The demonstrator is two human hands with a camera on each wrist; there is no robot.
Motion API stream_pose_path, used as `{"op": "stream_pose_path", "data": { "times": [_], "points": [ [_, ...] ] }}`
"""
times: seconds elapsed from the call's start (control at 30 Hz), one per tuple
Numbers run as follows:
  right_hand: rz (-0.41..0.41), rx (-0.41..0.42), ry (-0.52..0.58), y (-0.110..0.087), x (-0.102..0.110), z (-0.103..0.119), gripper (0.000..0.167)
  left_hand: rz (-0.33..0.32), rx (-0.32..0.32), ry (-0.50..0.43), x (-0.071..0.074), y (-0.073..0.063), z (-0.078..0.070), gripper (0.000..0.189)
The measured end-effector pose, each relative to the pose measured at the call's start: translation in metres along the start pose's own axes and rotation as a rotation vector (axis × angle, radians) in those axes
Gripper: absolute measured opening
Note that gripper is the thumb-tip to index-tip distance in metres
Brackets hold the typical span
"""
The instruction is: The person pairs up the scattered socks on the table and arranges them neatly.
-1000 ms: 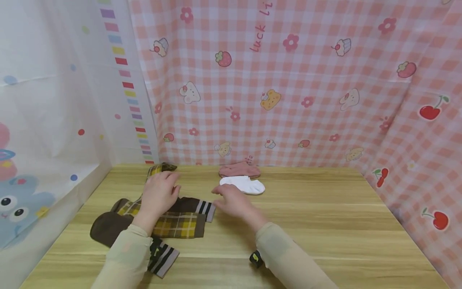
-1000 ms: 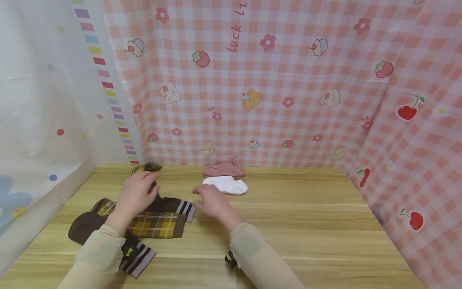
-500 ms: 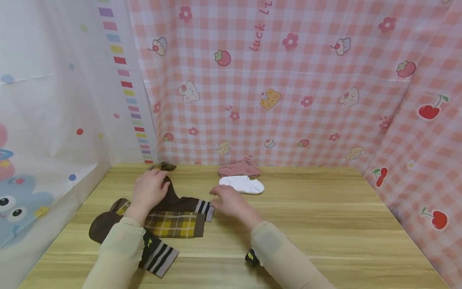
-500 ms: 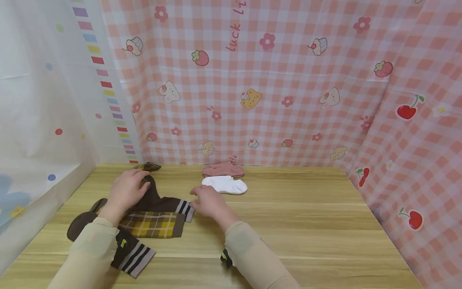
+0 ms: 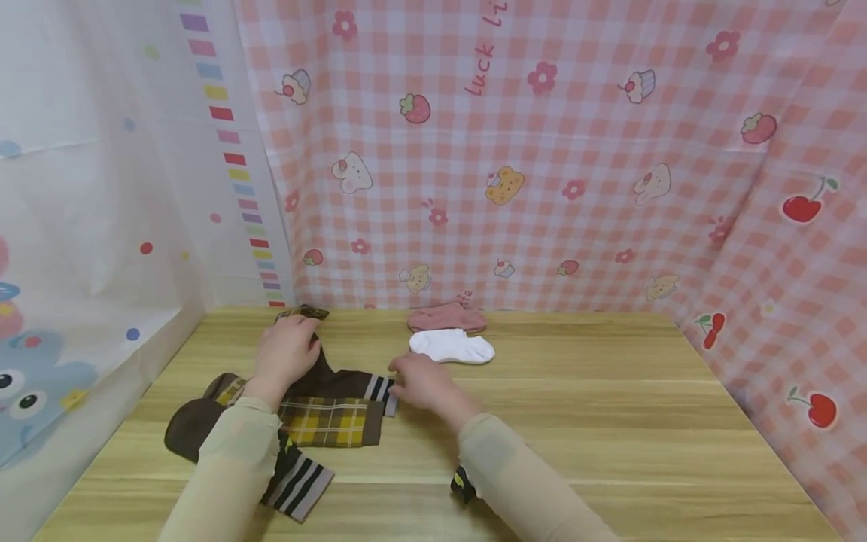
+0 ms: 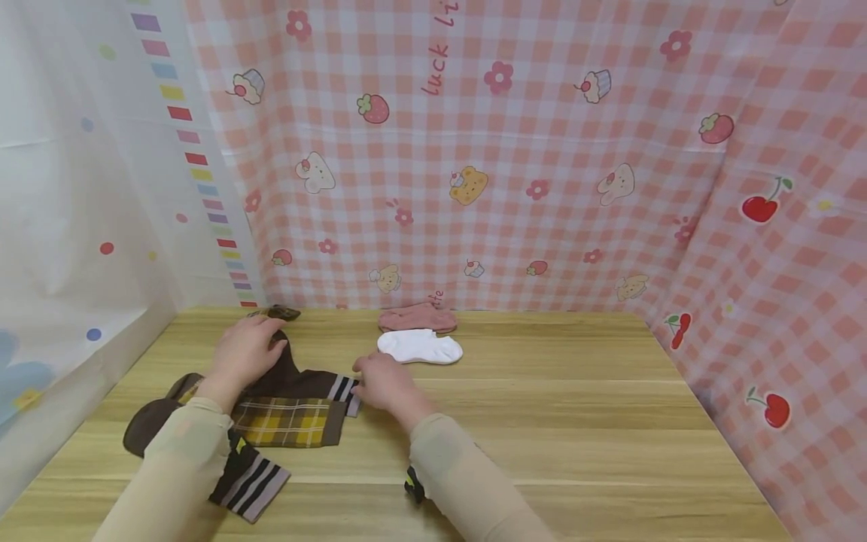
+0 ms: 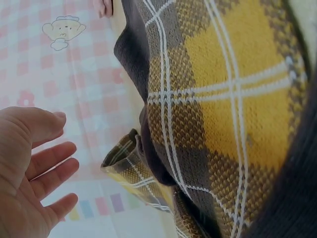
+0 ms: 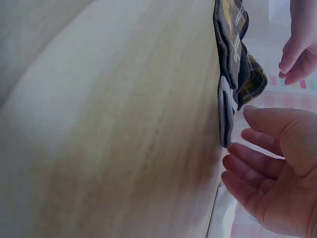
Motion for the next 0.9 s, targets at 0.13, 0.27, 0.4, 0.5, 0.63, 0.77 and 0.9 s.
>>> {"op": "stream_pose_path", "data": {
  "times": [0.13, 0.27, 0.4, 0.5, 0.63, 0.77, 0.9],
  "points": [
    [0.011, -0.016, -0.057, 0.004, -0.006, 0.000, 0.032, -0.012, -0.008, 0.003, 0.001, 0.000, -0.001, 0.028],
    [0.007, -0.032, -0.086, 0.005, -0.006, 0.002, 0.030, -0.012, -0.007, -0.005, 0.001, 0.000, -0.002, 0.028],
    [0.004, -0.028, -0.120, 0.005, -0.006, 0.004, 0.026, -0.004, 0.001, -0.009, 0.000, 0.001, -0.001, 0.029],
    [-0.007, -0.018, -0.127, 0.005, -0.005, 0.005, 0.021, 0.007, 0.006, -0.011, -0.001, 0.002, 0.000, 0.029],
    [-0.026, -0.015, -0.109, 0.004, -0.003, 0.005, 0.011, 0.028, 0.013, -0.017, -0.003, 0.003, 0.000, 0.031],
    [-0.055, 0.005, -0.059, 0.001, 0.002, 0.005, 0.002, 0.037, 0.012, -0.022, -0.005, 0.005, 0.001, 0.032],
    [-0.102, 0.031, 0.037, -0.005, 0.013, 0.003, 0.003, 0.037, 0.009, -0.025, -0.006, 0.006, 0.001, 0.032]
  ]
}}
Point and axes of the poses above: each hand's wrist, its own y-axis towards the middle knuckle, its own x-axis out of the back of the hand, z = x × y, the point moved 9 cm from there along y, towards the middle knuckle, and after that the axes turned 1 degree about y, right-handed, at the moved point
